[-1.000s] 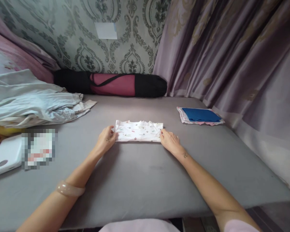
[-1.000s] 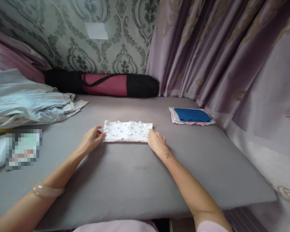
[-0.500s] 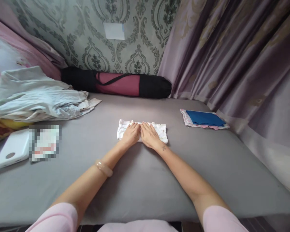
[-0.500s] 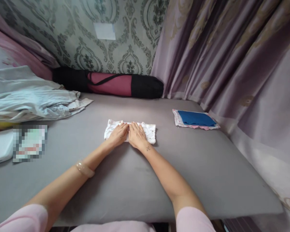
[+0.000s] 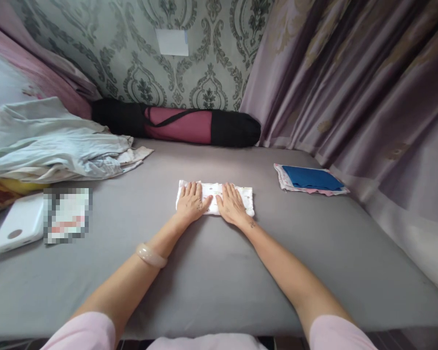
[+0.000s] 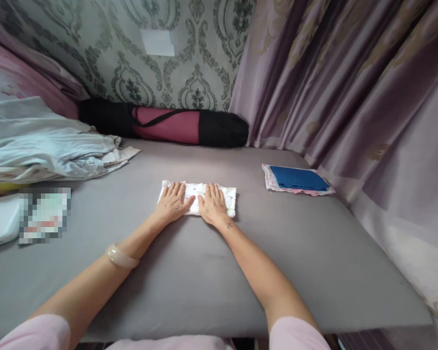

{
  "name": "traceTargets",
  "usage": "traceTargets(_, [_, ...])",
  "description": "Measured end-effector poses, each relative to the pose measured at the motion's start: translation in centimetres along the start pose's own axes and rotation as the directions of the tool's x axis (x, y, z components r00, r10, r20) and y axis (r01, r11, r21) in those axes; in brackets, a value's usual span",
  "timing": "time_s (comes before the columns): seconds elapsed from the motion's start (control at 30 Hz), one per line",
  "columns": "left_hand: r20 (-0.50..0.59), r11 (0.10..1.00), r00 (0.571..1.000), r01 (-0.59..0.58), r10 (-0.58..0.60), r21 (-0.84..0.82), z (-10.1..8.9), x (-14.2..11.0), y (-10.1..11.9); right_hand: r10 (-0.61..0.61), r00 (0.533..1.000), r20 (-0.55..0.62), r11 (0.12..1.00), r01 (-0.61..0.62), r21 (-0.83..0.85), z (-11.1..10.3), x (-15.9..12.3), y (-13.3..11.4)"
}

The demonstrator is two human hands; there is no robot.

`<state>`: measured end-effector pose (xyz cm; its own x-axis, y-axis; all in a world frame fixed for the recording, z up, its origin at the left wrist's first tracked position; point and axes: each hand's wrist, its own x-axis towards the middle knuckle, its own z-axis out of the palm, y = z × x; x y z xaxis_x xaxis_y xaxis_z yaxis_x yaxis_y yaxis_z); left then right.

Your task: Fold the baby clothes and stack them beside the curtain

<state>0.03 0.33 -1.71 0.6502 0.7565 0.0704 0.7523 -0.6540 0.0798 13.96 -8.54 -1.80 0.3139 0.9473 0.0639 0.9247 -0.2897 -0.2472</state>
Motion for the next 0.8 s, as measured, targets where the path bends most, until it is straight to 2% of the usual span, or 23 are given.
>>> traceTargets(0.2, [0.04, 1.0, 0.999, -0.021, 0.021, 0.0, -0.4, -0.1, -1.2, 0.044, 0.996, 0.077, 0.999, -0.041, -0.034, -0.8, -0.4, 1.7])
traceTargets(0.43, [0.025, 0.985, 0.986, -0.161, 0.163, -0.067, 0.4, 0.3, -5.0, 0.011, 0.995, 0.098, 0.999, -0.007, -0.045, -2.3, -1.6, 4.8])
traceTargets(0.6, [0.005, 0.983, 0.988, -0.155, 0.157, -0.097, 1.2, 0.4, -6.8, -0.009, 0.995, 0.098, 1.0, 0.007, 0.03, -2.4, -2.2, 8.0])
traceTargets(0.7, [0.015, 0.985, 0.99, -0.141, 0.144, -0.099, 1.1, 0.3, -6.8, 0.038, 0.996, 0.081, 0.989, -0.049, 0.136, -2.5, -1.9, 9.9])
traceTargets(0.8, [0.049, 0.985, 0.991, -0.121, 0.128, -0.121, 0.8, 0.3, -6.6, 0.173, 0.982, 0.075, 0.91, -0.188, 0.369, -3.3, -1.2, 11.3])
